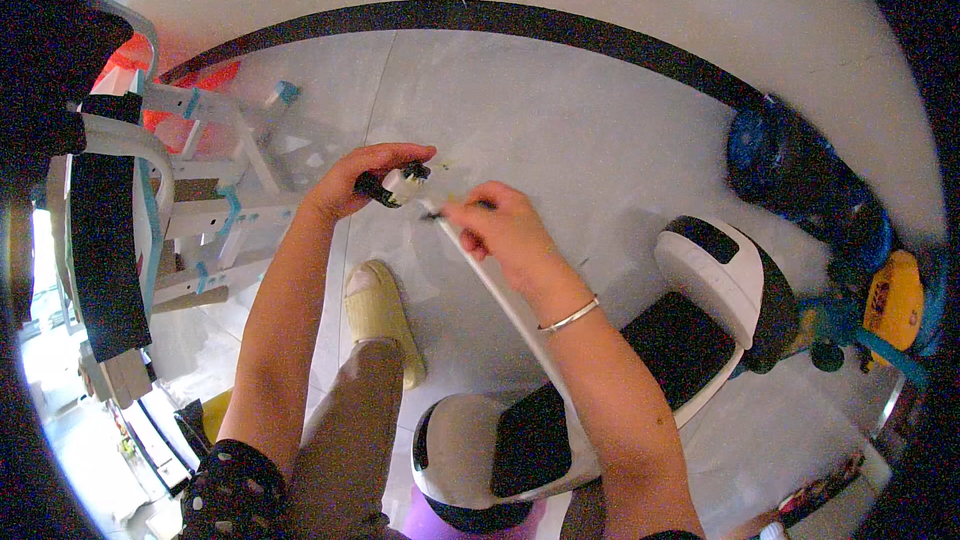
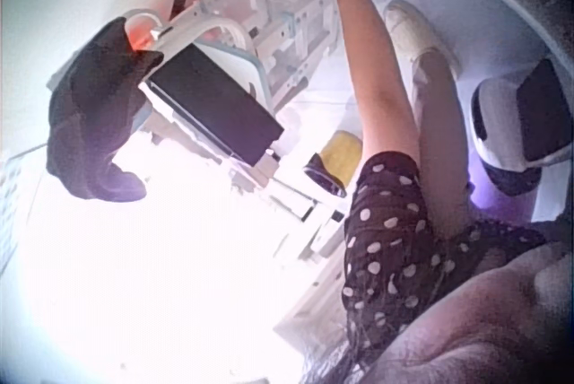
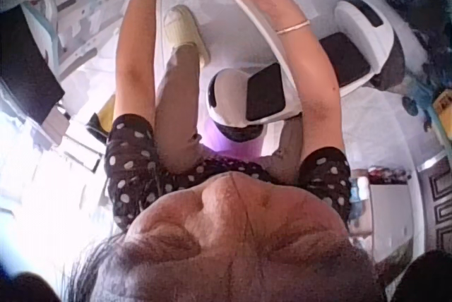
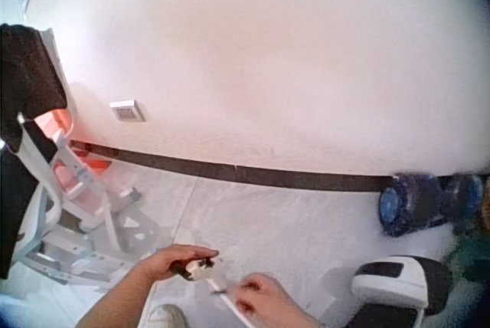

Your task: The person uses a screwdriver to work on the handlebar assembly of a white scooter, then moves to a kitchen area before returning to sit on a stool and continue tightening a screw on the scooter's post.

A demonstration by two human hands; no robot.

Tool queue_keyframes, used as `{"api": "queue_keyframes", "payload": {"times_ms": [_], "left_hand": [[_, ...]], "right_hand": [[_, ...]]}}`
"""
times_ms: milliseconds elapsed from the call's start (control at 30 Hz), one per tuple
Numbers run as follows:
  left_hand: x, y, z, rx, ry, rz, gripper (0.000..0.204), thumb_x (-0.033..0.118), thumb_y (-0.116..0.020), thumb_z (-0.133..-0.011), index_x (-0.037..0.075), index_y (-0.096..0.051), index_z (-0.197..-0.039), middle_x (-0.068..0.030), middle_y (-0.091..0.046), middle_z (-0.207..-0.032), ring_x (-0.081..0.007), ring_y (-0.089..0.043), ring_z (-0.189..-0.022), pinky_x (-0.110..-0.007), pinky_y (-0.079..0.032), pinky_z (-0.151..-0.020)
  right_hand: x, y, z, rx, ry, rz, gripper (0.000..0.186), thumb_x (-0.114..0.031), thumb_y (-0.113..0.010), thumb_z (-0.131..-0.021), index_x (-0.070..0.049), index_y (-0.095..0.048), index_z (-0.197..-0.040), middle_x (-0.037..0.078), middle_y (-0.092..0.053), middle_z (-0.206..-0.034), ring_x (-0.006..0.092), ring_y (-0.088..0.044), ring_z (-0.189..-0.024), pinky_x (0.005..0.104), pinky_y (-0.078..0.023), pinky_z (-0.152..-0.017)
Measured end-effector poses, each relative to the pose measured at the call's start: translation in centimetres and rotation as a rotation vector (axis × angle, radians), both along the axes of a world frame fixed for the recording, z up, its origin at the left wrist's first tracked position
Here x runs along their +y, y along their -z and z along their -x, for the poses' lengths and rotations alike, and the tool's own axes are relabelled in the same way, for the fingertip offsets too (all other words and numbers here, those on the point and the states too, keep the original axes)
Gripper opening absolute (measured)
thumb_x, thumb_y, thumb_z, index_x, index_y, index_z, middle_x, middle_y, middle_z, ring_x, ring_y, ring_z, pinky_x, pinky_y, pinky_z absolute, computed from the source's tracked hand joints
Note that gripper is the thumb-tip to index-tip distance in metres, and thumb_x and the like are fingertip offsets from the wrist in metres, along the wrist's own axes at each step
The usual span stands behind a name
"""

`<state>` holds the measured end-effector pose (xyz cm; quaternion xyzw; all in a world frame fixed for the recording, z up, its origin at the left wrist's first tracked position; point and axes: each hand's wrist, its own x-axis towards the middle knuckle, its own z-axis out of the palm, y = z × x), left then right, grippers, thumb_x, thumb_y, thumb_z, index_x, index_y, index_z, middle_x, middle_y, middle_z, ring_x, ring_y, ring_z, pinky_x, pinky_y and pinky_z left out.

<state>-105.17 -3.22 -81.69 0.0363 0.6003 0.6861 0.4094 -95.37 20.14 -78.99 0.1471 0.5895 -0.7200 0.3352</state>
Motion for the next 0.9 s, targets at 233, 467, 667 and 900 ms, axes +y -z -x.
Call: {"api": "queue_keyframes", "payload": {"times_ms": [233, 467, 667, 900], "left_hand": [[0.1, 0.7, -0.4, -0.054, -0.110, 0.010, 0.046, 0.036, -0.043, -0.093, -0.004, -0.063, -0.104, -0.0120, -0.065, -0.104, -0.0185, -0.060, -0.093, -0.029, -0.044, -0.085], [0.6, 1.0, -0.5, -0.022, -0.197, 0.058, 0.050, 0.039, -0.042, -0.094, -0.004, -0.065, -0.098, -0.0133, -0.067, -0.095, -0.0200, -0.062, -0.086, -0.030, -0.047, -0.080], [0.2, 1.4, -0.4, -0.008, -0.150, 0.093, 0.056, 0.045, -0.037, -0.095, -0.004, -0.065, -0.100, -0.0157, -0.066, -0.101, -0.0241, -0.062, -0.095, -0.035, -0.045, -0.088], [0.3, 1.4, -0.6, -0.014, -0.208, 0.038, 0.053, 0.043, -0.042, -0.095, -0.005, -0.066, -0.097, -0.0134, -0.067, -0.095, -0.0194, -0.062, -0.085, -0.030, -0.046, -0.080]], "right_hand": [[-1.3, 3.3, -2.0, -0.117, 0.325, 0.298, 0.021, -0.024, -0.046, -0.095, -0.006, -0.049, -0.106, 0.001, -0.055, -0.073, 0.0083, -0.050, -0.059, 0.0224, -0.039, -0.050], [-3.5, 7.1, -2.6, 0.278, 0.083, -0.210, 0.025, -0.024, -0.042, -0.097, -0.003, -0.056, -0.102, -0.003, -0.045, -0.070, 0.0058, -0.037, -0.056, 0.0210, -0.033, -0.050], [-4.8, 7.0, -2.4, 0.216, 0.114, -0.127, 0.024, -0.022, -0.042, -0.098, -0.003, -0.057, -0.101, -0.002, -0.046, -0.072, 0.0058, -0.038, -0.060, 0.0205, -0.034, -0.053], [-5.2, 7.2, -2.1, 0.204, 0.149, -0.088, 0.023, -0.021, -0.042, -0.097, -0.003, -0.056, -0.096, 0.002, -0.050, -0.070, 0.0110, -0.043, -0.063, 0.0258, -0.037, -0.057]]}}
